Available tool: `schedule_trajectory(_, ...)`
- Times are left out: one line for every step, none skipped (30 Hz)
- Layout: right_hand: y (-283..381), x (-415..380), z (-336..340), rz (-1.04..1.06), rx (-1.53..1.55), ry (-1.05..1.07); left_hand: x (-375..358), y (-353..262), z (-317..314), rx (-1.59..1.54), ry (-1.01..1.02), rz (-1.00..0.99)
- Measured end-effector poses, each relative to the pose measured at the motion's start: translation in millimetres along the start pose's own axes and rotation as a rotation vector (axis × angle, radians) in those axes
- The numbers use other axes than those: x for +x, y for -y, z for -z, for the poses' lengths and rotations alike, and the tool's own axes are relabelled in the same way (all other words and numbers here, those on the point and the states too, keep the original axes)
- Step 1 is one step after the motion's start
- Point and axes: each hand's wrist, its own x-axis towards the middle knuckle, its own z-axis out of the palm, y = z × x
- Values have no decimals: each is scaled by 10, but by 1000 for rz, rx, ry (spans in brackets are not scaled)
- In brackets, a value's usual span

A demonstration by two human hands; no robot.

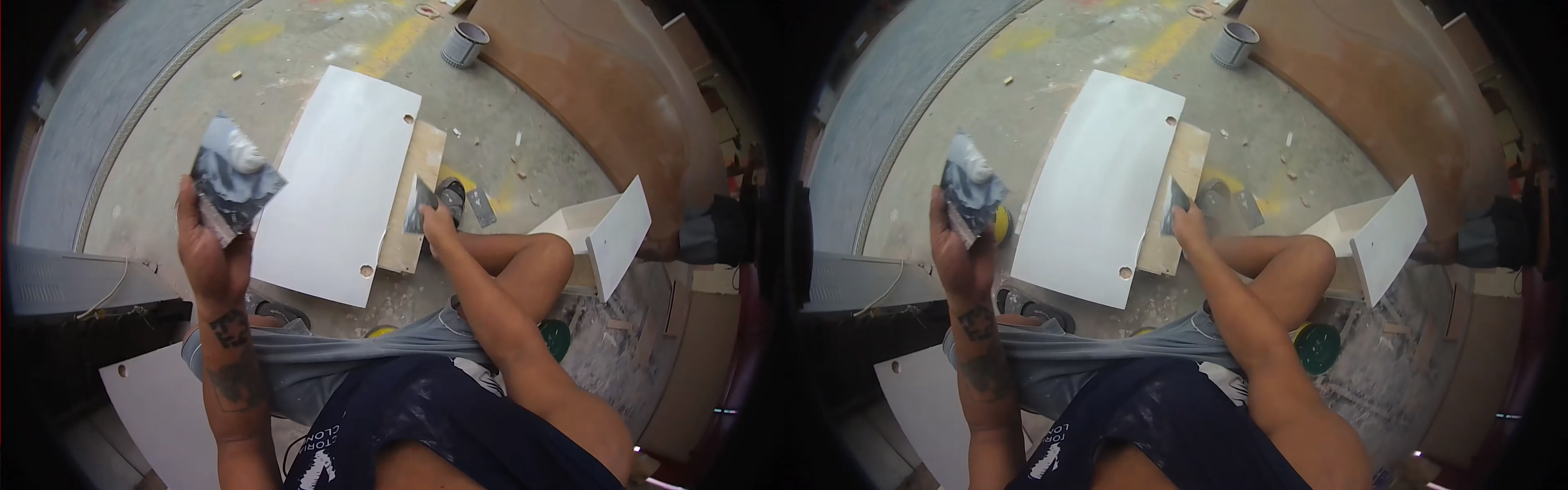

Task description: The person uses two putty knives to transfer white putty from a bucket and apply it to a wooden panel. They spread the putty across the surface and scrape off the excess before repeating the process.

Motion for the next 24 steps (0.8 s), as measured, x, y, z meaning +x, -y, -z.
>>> schedule_trajectory(-295, 20, 88, -196, 143, -30, 15, 0, 5, 22, 31, -13)
schedule_trajectory(-483, 13, 158, -389, 288, -59, 24, 14, -3, 90, -71, -37)
schedule_trajectory(-567, -23, 167, -408, 264, -60, 22, 28, -15, 161, -172, -60)
schedule_trajectory(-657, -55, 130, -429, 240, -60, 18, 37, -19, 236, -273, -84)
schedule_trajectory(-736, -60, 92, -447, 215, -59, 23, 40, 7, 270, -294, -73)
schedule_trajectory(-835, -31, 61, -476, 255, -50, 22, 43, 53, 307, -302, -80)
schedule_trajectory(-947, 12, 28, -504, 293, -40, 11, 49, 115, 345, -311, -87)
schedule_trajectory(-1050, 45, 7, -533, 328, -30, 2, 58, 150, 380, -322, -96)
schedule_trajectory(-1059, 23, -13, -555, 322, -46, 4, 51, 133, 381, -299, -81)
schedule_trajectory(-1111, 25, -15, -563, 360, -53, 4, 55, 152, 391, -302, -73)
schedule_trajectory(-1130, 9, -20, -572, 399, -59, 4, 44, 163, 403, -305, -66)
schedule_trajectory(-1192, 8, -17, -580, 437, -65, 10, 42, 184, 414, -309, -60)
schedule_trajectory(-1248, 12, -12, -585, 440, -45, 23, 46, 194, 412, -306, -58)
schedule_trajectory(-1289, 46, -4, -586, 443, -25, 33, 22, 284, 400, -244, -32)
schedule_trajectory(-1331, 74, 10, -587, 446, -4, 31, -17, 430, 388, -183, -5)
schedule_trajectory(-1355, 99, 13, -607, 412, 20, 45, -38, 486, 375, -123, 21)
schedule_trajectory(-1359, 159, 21, -620, 374, 45, 66, -44, 530, 387, -113, 18)
schedule_trajectory(-1383, 179, 28, -635, 335, 71, 75, -45, 536, 400, -105, 16)
schedule_trajectory(-1423, 167, 35, -647, 373, 94, 81, -43, 536, 414, -97, 15)
schedule_trajectory(-1439, 185, 55, -651, 410, 116, 105, -24, 526, 411, -106, 20)
schedule_trajectory(-1450, 193, 76, -655, 445, 138, 116, -8, 506, 407, -118, 23)
schedule_trajectory(-1447, 205, 92, -637, 454, 148, 122, -2, 483, 404, -128, 20)
schedule_trajectory(-1463, 185, 99, -624, 462, 158, 120, 1, 475, 425, -151, 6)
schedule_trajectory(-1466, 165, 96, -612, 469, 169, 120, 16, 456, 446, -176, -9)
